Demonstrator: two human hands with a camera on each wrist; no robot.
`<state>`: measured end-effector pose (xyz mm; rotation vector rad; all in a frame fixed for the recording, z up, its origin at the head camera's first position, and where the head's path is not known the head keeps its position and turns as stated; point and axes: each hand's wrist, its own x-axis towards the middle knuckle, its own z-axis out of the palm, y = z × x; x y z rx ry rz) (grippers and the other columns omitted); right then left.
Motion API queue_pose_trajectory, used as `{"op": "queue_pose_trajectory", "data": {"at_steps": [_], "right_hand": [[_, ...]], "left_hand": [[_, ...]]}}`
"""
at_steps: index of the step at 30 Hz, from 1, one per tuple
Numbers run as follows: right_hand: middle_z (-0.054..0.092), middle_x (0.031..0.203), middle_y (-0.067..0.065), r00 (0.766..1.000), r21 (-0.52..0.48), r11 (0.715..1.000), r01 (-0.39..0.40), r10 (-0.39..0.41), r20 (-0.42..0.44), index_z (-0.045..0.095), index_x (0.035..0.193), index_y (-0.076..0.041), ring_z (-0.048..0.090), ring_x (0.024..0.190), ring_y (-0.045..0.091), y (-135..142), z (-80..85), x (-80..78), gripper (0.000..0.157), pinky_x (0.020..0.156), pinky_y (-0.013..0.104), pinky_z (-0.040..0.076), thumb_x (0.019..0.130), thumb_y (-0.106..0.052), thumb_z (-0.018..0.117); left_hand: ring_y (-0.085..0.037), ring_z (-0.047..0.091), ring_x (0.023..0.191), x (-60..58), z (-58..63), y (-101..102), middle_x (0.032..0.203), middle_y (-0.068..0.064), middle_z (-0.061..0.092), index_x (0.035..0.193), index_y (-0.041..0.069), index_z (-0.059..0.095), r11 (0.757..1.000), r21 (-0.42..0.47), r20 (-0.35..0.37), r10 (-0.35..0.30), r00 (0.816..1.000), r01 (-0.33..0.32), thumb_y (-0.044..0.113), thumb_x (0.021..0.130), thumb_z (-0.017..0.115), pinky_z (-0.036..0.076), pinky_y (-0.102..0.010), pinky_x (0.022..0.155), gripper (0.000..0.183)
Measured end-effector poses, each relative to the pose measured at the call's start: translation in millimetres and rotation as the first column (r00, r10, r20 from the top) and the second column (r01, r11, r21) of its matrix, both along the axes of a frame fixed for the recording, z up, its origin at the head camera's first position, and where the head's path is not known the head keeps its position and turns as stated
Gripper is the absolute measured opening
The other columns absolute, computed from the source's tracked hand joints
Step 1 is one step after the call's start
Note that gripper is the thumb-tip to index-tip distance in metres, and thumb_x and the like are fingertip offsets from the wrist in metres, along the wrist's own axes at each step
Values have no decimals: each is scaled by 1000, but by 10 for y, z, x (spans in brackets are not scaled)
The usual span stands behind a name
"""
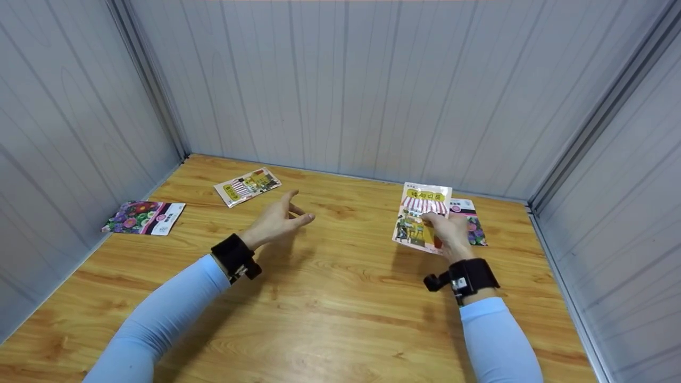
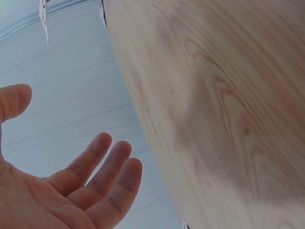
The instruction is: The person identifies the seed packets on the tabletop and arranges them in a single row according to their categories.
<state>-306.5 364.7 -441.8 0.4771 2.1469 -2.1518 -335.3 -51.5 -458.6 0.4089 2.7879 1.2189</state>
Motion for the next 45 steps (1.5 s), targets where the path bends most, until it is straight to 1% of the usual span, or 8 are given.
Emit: {"op": "queue_pose_trajectory", "data": {"at_steps": [8, 15, 18, 21, 26, 32, 38, 45], "right_hand": [[76, 79, -10, 999, 76, 997, 32, -30, -25, 76, 98, -12, 71, 72, 6, -142, 34, 9, 7, 68, 21, 61, 103, -17, 78], [76, 84, -10, 999, 87, 996, -9, 12, -35, 69, 111, -10, 71, 77, 6, -291, 60, 16, 12, 72, 21, 62, 105, -18, 76], [77, 81, -10, 998, 91, 996, -19, 25, -56, 75, 103, -12, 70, 74, 6, -356, 57, 15, 5, 70, 21, 61, 105, -16, 76], [73, 74, -11, 997, 109, 994, -23, 30, -68, 78, 91, -15, 65, 68, 6, -424, 57, 20, 12, 63, 20, 56, 103, -16, 78], [74, 78, -11, 998, 119, 993, -26, 33, -53, 75, 103, -12, 68, 73, 5, -527, 72, 33, 7, 69, 21, 59, 102, -17, 79], [71, 79, -11, 998, 158, 987, -41, 48, -39, 73, 99, -12, 59, 68, 6, -622, 87, 28, 12, 63, 22, 50, 103, -22, 79], [73, 82, -13, 998, 168, 985, -46, 54, -43, 74, 98, -16, 64, 78, 7, -737, 42, 18, 9, 75, 23, 55, 101, -21, 81], [72, 71, -11, 998, 99, 994, -55, 58, -36, 76, 88, -19, 52, 55, 4, -927, -36, 1, 14, 49, 21, 40, 100, -17, 82]], "left_hand": [[-37, 78, 125, -2, -24, 71, 137, -17, 80, 178, 2, 17, 997, 77, 31, 0, 1000, -3, 50, 106, 74, 56, -52, 122, 103], [-37, 78, 123, 31, -24, 135, 137, -18, 79, 178, 4, 19, 991, 133, 59, -28, 998, 20, 51, 107, 74, 57, -52, 120, 102], [-37, 77, 124, 46, -30, 157, 138, -18, 79, 178, 5, 20, 992, 126, 66, -38, 997, 29, 53, 107, 72, 57, -52, 120, 101], [-34, 79, 119, 55, -36, 177, 139, -18, 78, 178, 6, 21, 991, 125, 78, -49, 996, 39, 53, 108, 71, 59, -52, 117, 99], [-32, 81, 110, 57, -20, 208, 138, -16, 78, 179, 6, 21, 987, 157, 106, -64, 992, 46, 51, 109, 71, 60, -51, 114, 96], [-32, 78, 123, 60, 14, 262, 139, -14, 79, 177, 6, 25, 979, 199, 114, -55, 992, 32, 52, 107, 73, 58, -51, 119, 97], [-34, 75, 129, 75, 31, 336, 142, -16, 77, 177, 6, 26, 970, 240, 138, -71, 988, 36, 48, 107, 74, 58, -51, 118, 95], [-36, 75, 130, 70, 14, 442, 147, -19, 74, 174, 4, 30, 959, 278, 143, -100, 985, 57, 47, 108, 74, 60, -50, 115, 91]]}}
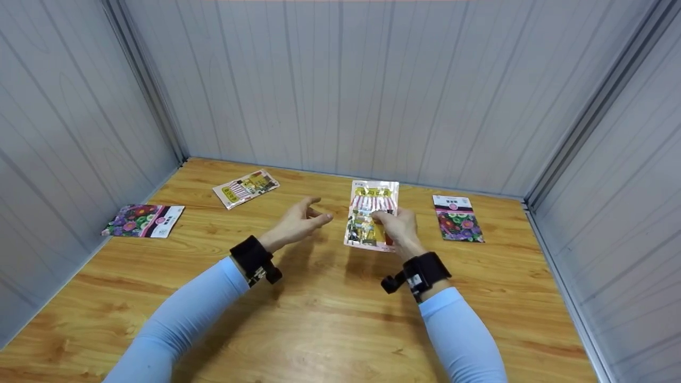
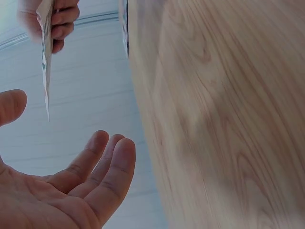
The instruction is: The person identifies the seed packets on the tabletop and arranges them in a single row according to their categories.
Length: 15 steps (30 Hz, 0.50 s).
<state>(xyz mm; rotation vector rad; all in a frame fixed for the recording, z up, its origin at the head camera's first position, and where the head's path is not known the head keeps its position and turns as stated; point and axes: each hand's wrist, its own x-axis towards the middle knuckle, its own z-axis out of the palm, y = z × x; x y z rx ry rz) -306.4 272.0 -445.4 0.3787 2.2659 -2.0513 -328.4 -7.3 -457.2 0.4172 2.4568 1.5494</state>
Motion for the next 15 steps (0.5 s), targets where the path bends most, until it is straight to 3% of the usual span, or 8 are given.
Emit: {"op": "queue_pose_trajectory", "data": {"at_steps": [4, 10, 15], "right_hand": [[69, 69, -12, 1000, 11, 1000, -17, 17, -17, 74, 85, -19, 50, 55, 3, -76, -49, -13, 16, 49, 20, 42, 99, -15, 81], [71, 71, -11, 999, 5, 1000, -5, 5, -35, 74, 89, -16, 61, 63, 4, -176, -97, -29, 12, 58, 19, 51, 97, -12, 82], [74, 74, -9, 1000, -24, 1000, -2, 1, -24, 75, 95, -13, 65, 64, 6, -294, -109, -32, 8, 60, 20, 55, 97, -10, 82]], "left_hand": [[-39, 74, 132, -1, 0, 75, 147, -22, 72, 173, 3, 34, 999, 50, 41, -16, 999, 14, 45, 108, 74, 61, -51, 115, 87], [-51, 67, 138, -4, -7, 171, 153, -30, 65, 171, -2, 34, 980, 194, 124, -69, 990, 44, 41, 107, 75, 59, -62, 115, 87], [-44, 73, 130, -8, 0, 222, 159, -31, 60, 170, -1, 37, 968, 249, 193, -70, 979, 20, 38, 107, 76, 61, -61, 113, 83]]}}
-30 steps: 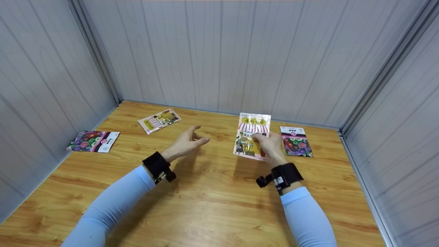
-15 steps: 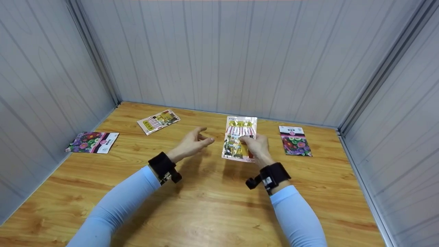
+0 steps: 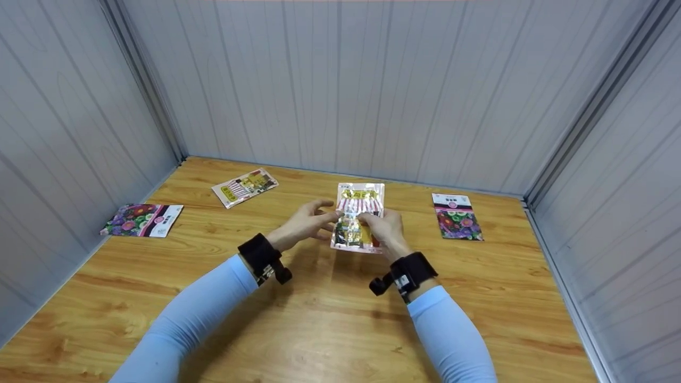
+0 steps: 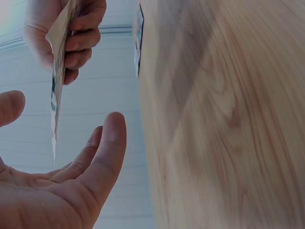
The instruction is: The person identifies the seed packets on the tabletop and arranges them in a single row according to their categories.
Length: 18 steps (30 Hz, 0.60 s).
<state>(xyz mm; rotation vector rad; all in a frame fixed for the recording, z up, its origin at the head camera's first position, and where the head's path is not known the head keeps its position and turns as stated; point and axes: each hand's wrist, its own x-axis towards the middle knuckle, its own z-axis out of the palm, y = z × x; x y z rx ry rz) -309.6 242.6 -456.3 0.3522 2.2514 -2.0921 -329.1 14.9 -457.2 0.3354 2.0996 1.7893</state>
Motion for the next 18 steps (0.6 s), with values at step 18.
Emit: {"op": "queue_pose_trajectory", "data": {"at_steps": [18], "right_hand": [[63, 68, -9, 999, -33, 999, -40, 40, 5, 73, 95, -11, 50, 54, 4, -299, -42, 38, 8, 48, 20, 43, 98, -8, 80]], "left_hand": [[-35, 72, 128, -34, -21, 76, 154, -27, 62, 164, -2, 37, 995, 61, 7, 84, 996, -84, 7, 102, 76, 61, -43, 115, 74]]}}
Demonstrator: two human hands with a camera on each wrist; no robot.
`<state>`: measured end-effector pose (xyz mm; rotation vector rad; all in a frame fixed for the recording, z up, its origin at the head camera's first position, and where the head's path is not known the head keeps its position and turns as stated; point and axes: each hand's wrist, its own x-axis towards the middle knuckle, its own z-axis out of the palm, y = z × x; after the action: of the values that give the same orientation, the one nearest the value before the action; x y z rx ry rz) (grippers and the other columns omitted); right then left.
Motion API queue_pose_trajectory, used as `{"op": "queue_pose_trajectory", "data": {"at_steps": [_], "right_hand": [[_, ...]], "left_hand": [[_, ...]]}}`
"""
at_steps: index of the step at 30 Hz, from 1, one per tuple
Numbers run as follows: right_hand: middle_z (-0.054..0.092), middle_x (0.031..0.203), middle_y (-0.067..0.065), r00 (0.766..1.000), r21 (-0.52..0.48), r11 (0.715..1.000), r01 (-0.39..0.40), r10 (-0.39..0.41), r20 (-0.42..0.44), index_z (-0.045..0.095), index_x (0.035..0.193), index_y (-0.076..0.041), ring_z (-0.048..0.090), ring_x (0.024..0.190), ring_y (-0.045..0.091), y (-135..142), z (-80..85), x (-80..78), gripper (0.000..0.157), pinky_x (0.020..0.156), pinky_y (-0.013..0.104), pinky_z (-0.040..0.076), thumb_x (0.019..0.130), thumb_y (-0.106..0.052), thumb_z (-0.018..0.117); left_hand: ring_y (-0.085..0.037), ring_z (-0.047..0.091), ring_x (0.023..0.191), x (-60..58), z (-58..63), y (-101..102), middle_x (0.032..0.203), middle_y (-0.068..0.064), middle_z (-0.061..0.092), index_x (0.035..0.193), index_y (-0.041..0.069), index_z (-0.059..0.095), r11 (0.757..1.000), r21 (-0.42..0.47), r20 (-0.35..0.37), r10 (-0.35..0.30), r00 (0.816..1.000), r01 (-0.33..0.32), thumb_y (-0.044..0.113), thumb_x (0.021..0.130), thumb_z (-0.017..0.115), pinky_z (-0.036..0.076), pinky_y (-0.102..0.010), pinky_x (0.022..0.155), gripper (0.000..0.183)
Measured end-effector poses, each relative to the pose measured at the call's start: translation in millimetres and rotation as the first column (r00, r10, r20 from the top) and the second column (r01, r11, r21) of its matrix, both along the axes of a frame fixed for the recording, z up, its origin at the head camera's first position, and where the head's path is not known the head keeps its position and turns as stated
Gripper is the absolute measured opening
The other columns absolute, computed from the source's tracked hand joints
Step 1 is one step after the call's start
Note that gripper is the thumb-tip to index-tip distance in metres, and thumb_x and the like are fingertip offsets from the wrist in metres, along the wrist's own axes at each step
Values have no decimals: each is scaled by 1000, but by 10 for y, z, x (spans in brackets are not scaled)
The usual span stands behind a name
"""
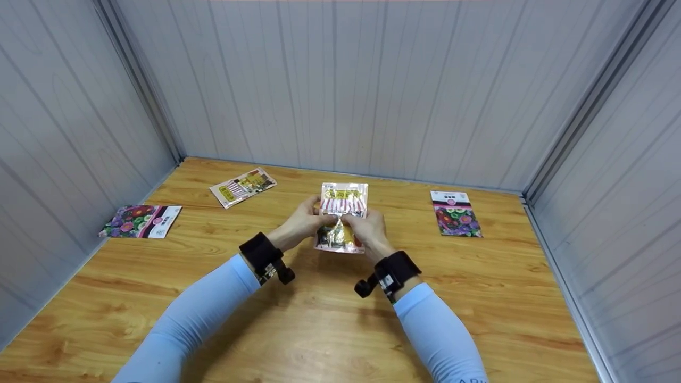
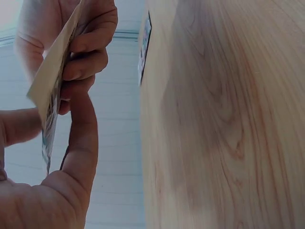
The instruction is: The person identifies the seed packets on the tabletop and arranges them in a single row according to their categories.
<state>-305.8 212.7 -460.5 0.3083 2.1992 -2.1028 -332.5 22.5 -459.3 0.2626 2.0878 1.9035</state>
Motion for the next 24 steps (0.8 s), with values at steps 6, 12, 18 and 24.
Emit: {"op": "queue_pose_trajectory", "data": {"at_steps": [6, 12, 18, 24], "right_hand": [[60, 66, -9, 1000, 15, 1000, -21, 21, -6, 73, 96, -9, 48, 53, 5, -44, -20, 8, 7, 48, 20, 41, 98, -8, 80], [65, 71, -7, 999, -7, 999, -32, 32, 12, 73, 101, -7, 53, 56, 6, -58, -58, 9, 7, 49, 20, 46, 98, -6, 79], [68, 73, -6, 998, -22, 998, -65, 66, 23, 74, 107, -5, 58, 57, 6, -70, -73, 26, 10, 50, 20, 50, 100, -9, 80], [73, 78, -4, 996, -7, 997, -82, 83, 22, 72, 124, 2, 67, 62, 8, -72, -69, 22, 27, 55, 22, 58, 101, -10, 79]], "left_hand": [[-41, 61, 145, 3, -11, -41, 163, -29, 53, 165, -1, 35, 999, -27, -34, 19, 999, -20, 2, 97, 79, 52, -49, 126, 82], [-42, 63, 143, 3, -7, -89, 165, -30, 51, 172, 1, 28, 999, -31, -8, 13, 1000, -14, 1, 95, 80, 50, -52, 128, 93], [-27, 74, 113, 10, -10, -155, 146, -25, 67, 167, 1, 33, 1000, -20, 0, 2, 1000, -2, 0, 96, 79, 62, -40, 110, 85], [-27, 76, 109, -10, -12, -244, 151, -31, 65, 175, 1, 21, 1000, -14, 23, 0, 1000, 0, 1, 97, 79, 64, -39, 107, 97]]}}
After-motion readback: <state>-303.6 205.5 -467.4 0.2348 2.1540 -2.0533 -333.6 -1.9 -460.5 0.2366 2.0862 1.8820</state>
